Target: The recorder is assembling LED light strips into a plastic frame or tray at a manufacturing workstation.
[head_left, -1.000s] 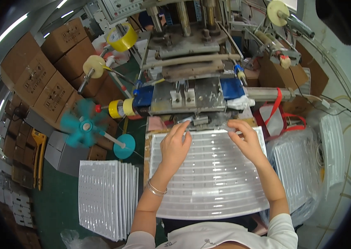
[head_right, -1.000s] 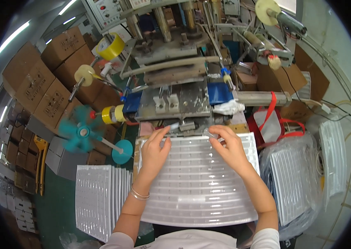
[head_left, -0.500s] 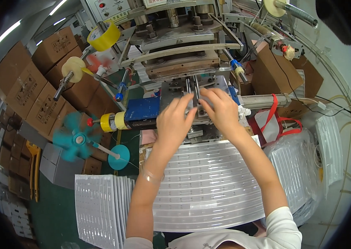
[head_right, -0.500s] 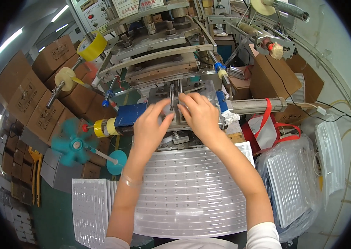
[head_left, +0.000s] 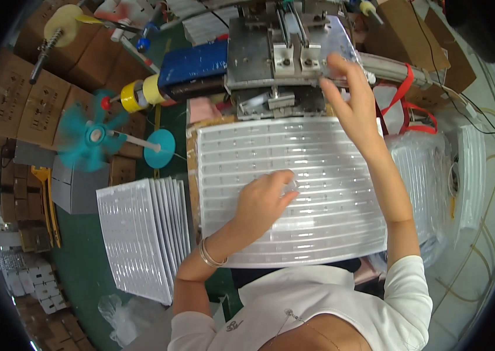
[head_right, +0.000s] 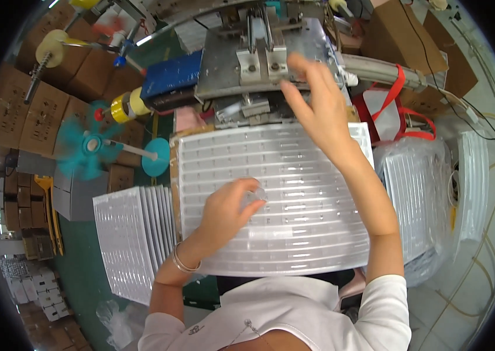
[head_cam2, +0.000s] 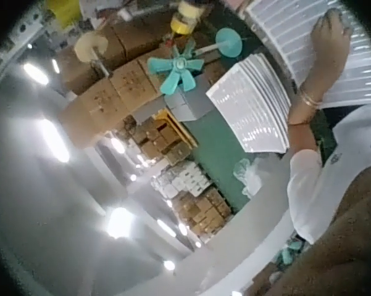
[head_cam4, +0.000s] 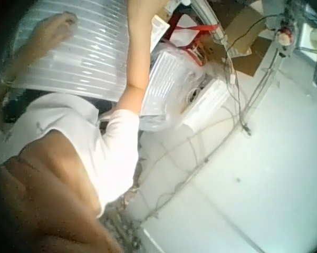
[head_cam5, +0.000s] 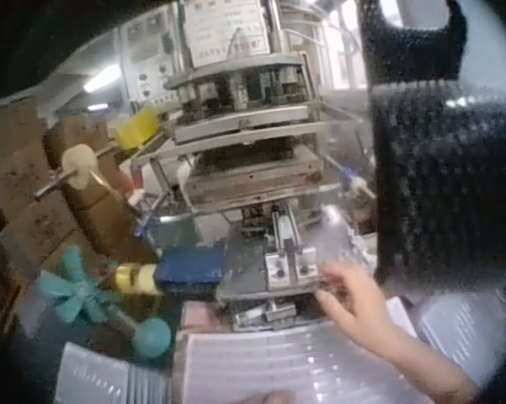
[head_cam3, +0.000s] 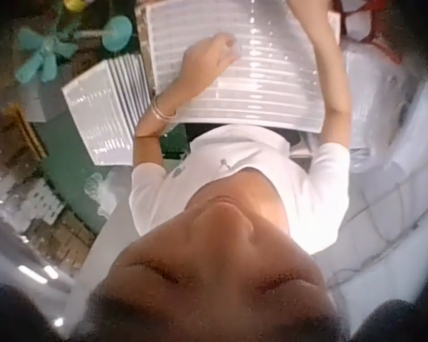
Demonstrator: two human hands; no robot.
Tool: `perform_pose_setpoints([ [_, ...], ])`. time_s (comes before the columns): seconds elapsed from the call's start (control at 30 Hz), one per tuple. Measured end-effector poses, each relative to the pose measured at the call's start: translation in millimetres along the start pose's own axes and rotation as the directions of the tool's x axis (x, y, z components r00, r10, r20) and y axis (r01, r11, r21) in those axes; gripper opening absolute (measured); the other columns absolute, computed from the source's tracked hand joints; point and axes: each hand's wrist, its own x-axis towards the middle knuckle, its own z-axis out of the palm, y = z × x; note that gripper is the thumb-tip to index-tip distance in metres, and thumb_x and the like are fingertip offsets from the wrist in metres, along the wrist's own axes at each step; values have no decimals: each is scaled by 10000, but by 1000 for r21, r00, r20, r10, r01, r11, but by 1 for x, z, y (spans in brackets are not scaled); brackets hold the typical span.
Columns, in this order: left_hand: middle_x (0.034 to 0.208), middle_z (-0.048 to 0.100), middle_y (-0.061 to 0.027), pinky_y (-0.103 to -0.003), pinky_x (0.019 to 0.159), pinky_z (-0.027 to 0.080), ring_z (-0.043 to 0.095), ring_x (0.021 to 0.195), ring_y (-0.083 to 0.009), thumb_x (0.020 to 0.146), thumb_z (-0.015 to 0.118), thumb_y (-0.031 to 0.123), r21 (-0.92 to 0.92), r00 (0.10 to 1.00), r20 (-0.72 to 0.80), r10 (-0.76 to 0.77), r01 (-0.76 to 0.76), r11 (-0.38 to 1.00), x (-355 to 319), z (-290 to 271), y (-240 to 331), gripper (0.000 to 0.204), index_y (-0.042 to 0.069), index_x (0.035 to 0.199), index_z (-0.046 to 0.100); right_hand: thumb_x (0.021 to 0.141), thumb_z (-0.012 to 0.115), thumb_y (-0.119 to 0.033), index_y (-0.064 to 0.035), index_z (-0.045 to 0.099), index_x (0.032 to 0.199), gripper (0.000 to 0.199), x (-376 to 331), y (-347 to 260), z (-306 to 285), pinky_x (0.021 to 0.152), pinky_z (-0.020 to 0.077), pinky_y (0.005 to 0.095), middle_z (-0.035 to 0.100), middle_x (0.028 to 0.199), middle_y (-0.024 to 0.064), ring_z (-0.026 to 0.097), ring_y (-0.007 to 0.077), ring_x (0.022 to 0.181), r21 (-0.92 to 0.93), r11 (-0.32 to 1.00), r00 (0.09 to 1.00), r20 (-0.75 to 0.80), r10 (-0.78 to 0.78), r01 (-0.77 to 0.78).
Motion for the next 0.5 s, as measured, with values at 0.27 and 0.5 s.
perform_pose_setpoints([
  [0.27, 786, 485, -37, -331, 635, 433, 540, 741, -198, 696, 644, 89, 306, 852, 518, 78, -269, 913, -71, 19, 10, 234, 71, 911, 553, 772, 640, -108, -108, 630, 1025, 253, -156, -34, -51, 624, 513, 360, 566, 858, 87, 605, 248, 806, 118, 992, 535, 837, -117, 33],
  [0.5, 894, 507, -116, -371, 681, 440, 537, 804, -294, 697, 559, -38, 112, 952, 302, 49, -86, 990, -68, 31, 23, 314, 23, 1001, 514, 725, 634, -63, -82, 577, 885, 171, -180, -26, -51, 625, 514, 344, 545, 905, 86, 600, 253, 820, 63, 980, 506, 849, -152, 189],
])
